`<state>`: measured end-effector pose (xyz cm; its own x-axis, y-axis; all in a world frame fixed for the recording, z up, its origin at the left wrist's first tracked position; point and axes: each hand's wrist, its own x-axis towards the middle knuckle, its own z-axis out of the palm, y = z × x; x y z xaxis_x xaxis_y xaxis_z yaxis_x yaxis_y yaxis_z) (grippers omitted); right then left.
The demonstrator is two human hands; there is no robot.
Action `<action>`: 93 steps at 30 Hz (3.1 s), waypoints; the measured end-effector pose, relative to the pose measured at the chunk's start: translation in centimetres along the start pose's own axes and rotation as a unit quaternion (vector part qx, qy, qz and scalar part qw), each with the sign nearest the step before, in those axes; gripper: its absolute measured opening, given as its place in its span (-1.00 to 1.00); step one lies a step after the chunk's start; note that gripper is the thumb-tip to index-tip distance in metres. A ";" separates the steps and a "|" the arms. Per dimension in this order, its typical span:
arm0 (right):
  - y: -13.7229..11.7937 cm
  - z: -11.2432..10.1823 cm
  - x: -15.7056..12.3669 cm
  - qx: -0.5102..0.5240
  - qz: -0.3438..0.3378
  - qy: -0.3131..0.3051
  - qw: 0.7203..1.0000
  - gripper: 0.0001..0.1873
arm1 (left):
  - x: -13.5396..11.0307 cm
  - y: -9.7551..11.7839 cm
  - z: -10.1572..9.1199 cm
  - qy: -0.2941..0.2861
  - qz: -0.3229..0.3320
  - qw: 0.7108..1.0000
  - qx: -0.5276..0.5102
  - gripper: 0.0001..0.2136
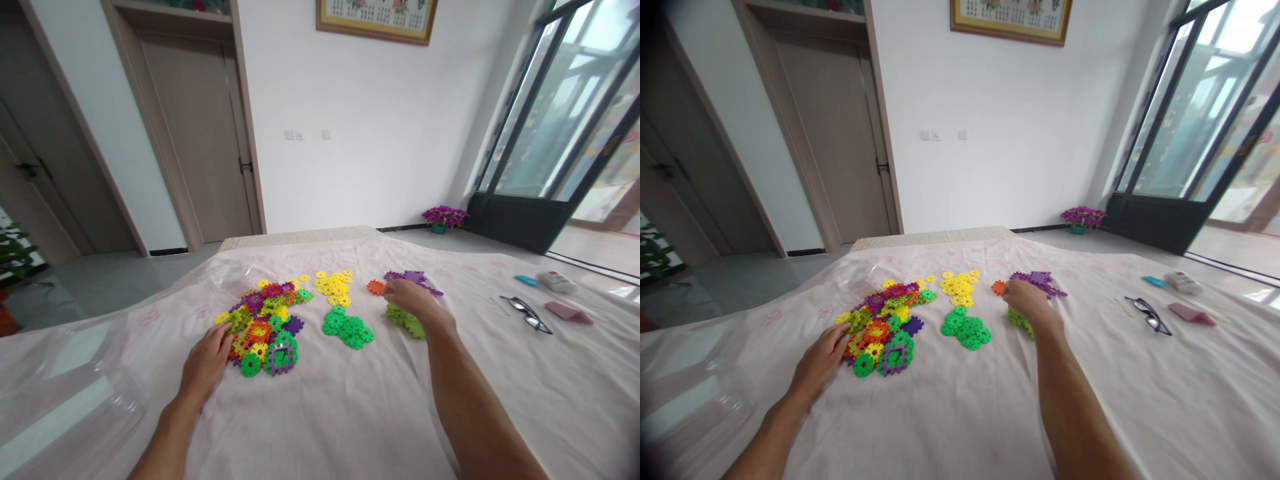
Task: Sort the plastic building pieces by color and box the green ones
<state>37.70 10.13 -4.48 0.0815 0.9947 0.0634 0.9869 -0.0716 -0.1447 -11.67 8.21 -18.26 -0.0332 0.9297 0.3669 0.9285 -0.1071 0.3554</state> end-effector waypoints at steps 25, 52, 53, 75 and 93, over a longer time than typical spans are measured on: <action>-17.3 10.6 -5.4 0.175 -0.486 0.023 0.856 -0.77 | -0.1 0.5 -0.5 0.010 0.006 1.000 -0.027 -0.62; -15.8 8.1 -5.4 0.152 -0.500 -0.020 0.852 -0.40 | 0.0 0.0 -0.1 0.001 -0.001 0.999 -0.038 -0.64; -16.2 8.5 -5.7 0.144 -0.504 -0.023 0.851 -0.41 | 0.0 0.0 -0.1 -0.001 -0.001 0.999 -0.035 -0.63; -3.5 7.1 2.7 0.217 0.027 0.183 0.958 -0.63 | 0.1 0.0 -0.1 0.002 -0.001 1.000 -0.023 -0.63; -11.9 9.0 -1.4 0.273 -0.310 0.047 0.910 -0.74 | 0.0 0.1 -0.2 0.007 -0.001 1.000 -0.029 -0.63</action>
<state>24.55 10.31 -11.77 -0.4299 0.8190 0.3799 0.6329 0.5735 -0.5202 -11.67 8.12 -18.02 -0.0402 0.9245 0.3790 0.9055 -0.1266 0.4049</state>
